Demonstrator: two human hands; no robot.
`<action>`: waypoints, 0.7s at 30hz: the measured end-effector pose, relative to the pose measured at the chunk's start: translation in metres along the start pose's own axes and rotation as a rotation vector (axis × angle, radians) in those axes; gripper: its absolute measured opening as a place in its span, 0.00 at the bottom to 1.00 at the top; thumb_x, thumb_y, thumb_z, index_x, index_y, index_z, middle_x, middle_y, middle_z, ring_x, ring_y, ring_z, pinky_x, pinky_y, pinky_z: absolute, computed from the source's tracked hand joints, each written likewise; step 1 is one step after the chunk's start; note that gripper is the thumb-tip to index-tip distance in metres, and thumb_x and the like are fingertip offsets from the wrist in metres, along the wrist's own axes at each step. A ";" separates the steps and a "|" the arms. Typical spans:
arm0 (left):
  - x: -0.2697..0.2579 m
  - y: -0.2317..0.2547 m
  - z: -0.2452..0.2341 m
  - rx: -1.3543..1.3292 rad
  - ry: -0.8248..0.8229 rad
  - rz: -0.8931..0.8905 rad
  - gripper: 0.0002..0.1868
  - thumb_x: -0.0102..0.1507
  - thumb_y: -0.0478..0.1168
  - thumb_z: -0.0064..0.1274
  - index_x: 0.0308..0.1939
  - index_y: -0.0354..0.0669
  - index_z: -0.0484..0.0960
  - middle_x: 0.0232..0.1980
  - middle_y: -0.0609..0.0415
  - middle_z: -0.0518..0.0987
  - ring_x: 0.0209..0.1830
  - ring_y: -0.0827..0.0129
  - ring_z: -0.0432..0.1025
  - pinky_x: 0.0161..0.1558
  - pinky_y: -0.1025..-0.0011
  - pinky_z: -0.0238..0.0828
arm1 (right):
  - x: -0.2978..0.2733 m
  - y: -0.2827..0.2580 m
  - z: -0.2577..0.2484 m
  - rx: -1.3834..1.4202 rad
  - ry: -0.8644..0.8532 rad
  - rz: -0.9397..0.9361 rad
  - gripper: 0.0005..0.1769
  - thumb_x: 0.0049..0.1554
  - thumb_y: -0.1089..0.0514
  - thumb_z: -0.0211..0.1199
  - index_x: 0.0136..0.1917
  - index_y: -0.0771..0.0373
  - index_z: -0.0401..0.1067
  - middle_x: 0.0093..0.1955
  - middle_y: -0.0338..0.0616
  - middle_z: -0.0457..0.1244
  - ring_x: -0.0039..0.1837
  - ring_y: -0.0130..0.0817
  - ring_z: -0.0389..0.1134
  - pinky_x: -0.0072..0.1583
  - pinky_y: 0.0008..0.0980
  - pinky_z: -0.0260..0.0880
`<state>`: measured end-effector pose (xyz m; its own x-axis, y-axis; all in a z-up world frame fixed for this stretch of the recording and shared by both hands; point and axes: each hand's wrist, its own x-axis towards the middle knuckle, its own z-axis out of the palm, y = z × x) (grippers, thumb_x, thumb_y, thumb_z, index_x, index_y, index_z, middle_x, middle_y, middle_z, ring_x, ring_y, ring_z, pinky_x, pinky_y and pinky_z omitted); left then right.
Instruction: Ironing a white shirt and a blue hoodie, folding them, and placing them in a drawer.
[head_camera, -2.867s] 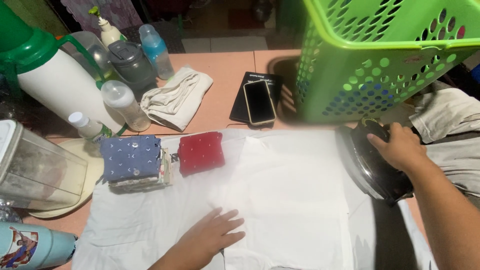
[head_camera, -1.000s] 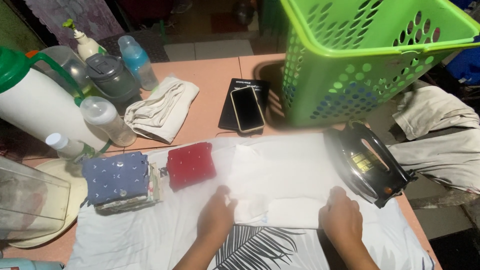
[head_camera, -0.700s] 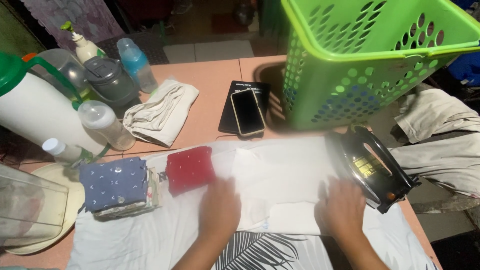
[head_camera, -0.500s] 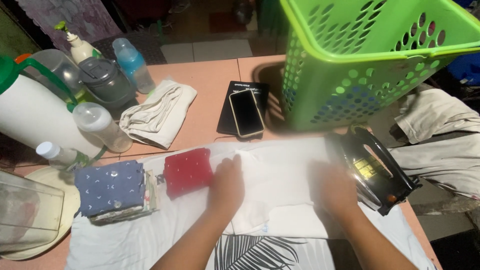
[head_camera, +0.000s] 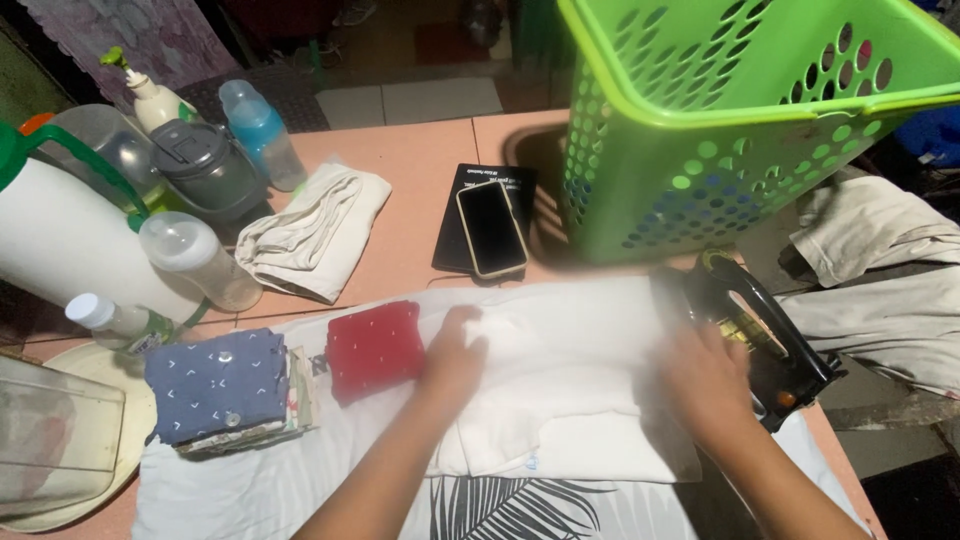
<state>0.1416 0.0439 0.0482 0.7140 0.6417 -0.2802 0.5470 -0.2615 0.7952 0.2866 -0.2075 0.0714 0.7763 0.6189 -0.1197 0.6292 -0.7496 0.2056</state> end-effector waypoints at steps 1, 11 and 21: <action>-0.016 0.008 -0.012 -0.027 -0.077 -0.078 0.22 0.65 0.37 0.47 0.63 0.54 0.70 0.50 0.45 0.80 0.46 0.56 0.79 0.48 0.60 0.76 | -0.010 0.002 -0.003 0.057 -0.022 0.029 0.16 0.50 0.43 0.66 0.51 0.45 0.77 0.59 0.40 0.62 0.65 0.41 0.58 0.66 0.49 0.55; -0.070 -0.065 0.003 0.293 -0.082 0.118 0.15 0.63 0.44 0.52 0.55 0.57 0.79 0.47 0.56 0.81 0.50 0.60 0.74 0.55 0.54 0.62 | -0.080 0.000 0.059 0.157 0.080 0.033 0.16 0.48 0.52 0.64 0.52 0.41 0.74 0.57 0.28 0.62 0.66 0.34 0.58 0.69 0.50 0.50; -0.078 -0.073 0.004 0.553 0.078 0.342 0.29 0.58 0.46 0.56 0.64 0.52 0.75 0.59 0.47 0.72 0.62 0.50 0.64 0.58 0.49 0.59 | -0.083 -0.033 0.020 0.205 -0.151 0.164 0.13 0.53 0.50 0.63 0.53 0.47 0.74 0.54 0.30 0.62 0.65 0.32 0.57 0.67 0.45 0.52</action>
<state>0.0479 0.0103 0.0102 0.8652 0.5014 -0.0043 0.4536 -0.7790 0.4329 0.2022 -0.2390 0.0554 0.8554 0.4552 -0.2472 0.4775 -0.8779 0.0356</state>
